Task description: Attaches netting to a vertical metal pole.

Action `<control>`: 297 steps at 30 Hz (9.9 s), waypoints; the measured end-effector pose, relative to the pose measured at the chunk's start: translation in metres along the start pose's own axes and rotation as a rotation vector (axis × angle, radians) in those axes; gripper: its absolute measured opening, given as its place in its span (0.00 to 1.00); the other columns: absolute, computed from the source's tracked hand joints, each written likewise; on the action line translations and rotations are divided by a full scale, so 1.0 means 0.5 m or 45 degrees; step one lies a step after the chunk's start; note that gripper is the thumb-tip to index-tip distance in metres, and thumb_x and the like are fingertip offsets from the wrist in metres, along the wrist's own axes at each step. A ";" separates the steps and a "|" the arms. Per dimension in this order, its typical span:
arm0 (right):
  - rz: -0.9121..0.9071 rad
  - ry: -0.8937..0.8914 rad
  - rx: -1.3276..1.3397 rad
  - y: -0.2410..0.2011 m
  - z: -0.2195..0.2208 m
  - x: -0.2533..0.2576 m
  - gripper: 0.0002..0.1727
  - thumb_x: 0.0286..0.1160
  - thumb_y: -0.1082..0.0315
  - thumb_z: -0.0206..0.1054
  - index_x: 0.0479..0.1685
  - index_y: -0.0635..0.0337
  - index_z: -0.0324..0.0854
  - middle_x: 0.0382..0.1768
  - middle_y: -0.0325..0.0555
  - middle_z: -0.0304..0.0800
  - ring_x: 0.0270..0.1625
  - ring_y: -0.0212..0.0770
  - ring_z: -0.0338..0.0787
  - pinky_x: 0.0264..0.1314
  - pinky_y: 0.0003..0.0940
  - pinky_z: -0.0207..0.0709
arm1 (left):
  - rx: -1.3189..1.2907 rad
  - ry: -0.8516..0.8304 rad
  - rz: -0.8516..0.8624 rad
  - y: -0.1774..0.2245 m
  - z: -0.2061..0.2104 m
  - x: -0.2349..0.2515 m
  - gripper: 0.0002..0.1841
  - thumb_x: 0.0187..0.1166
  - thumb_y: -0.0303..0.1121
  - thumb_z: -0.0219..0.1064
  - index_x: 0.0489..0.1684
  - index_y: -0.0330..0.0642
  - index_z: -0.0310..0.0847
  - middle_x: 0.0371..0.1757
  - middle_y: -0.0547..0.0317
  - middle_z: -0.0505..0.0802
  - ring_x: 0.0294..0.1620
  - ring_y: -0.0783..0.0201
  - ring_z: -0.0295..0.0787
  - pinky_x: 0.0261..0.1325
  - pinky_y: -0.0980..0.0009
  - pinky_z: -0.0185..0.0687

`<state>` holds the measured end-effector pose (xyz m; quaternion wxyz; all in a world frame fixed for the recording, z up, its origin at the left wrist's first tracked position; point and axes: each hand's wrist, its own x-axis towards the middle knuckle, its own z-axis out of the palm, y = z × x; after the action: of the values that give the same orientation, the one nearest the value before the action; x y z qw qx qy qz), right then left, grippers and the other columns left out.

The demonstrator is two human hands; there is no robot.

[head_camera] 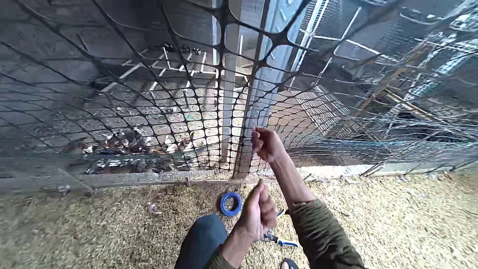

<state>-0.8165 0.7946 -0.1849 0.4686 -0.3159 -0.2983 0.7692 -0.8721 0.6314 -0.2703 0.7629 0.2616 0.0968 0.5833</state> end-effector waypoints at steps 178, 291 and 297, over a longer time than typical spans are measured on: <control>-1.369 0.380 -0.878 0.047 -0.134 0.142 0.16 0.83 0.68 0.64 0.60 0.71 0.79 0.23 0.48 0.82 0.22 0.43 0.82 0.28 0.42 0.81 | 2.190 -0.080 1.020 0.211 -0.020 0.392 0.12 0.92 0.30 0.51 0.52 0.30 0.77 0.55 0.49 0.93 0.65 0.60 0.90 0.72 0.58 0.83; -1.157 0.391 -1.457 -0.044 -0.191 0.158 0.29 0.89 0.52 0.58 0.18 0.63 0.81 0.20 0.53 0.85 0.29 0.56 0.89 0.33 0.58 0.79 | 2.184 -0.257 1.049 0.272 0.005 0.441 0.16 0.71 0.21 0.46 0.13 0.48 0.64 0.19 0.68 0.78 0.27 0.71 0.78 0.40 0.68 0.79; -1.068 0.447 -1.461 -0.048 -0.184 0.157 0.29 0.90 0.51 0.56 0.19 0.62 0.82 0.20 0.54 0.85 0.30 0.57 0.90 0.32 0.59 0.78 | 2.601 -0.503 1.117 0.295 0.020 0.429 0.16 0.75 0.21 0.48 0.13 0.34 0.69 0.18 0.52 0.78 0.24 0.62 0.78 0.34 0.67 0.75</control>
<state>-0.7616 0.8901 -0.2400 0.5256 -0.4895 -0.6706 0.1857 -0.9266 0.8573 -0.1525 -0.0774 0.8620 0.3059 0.3968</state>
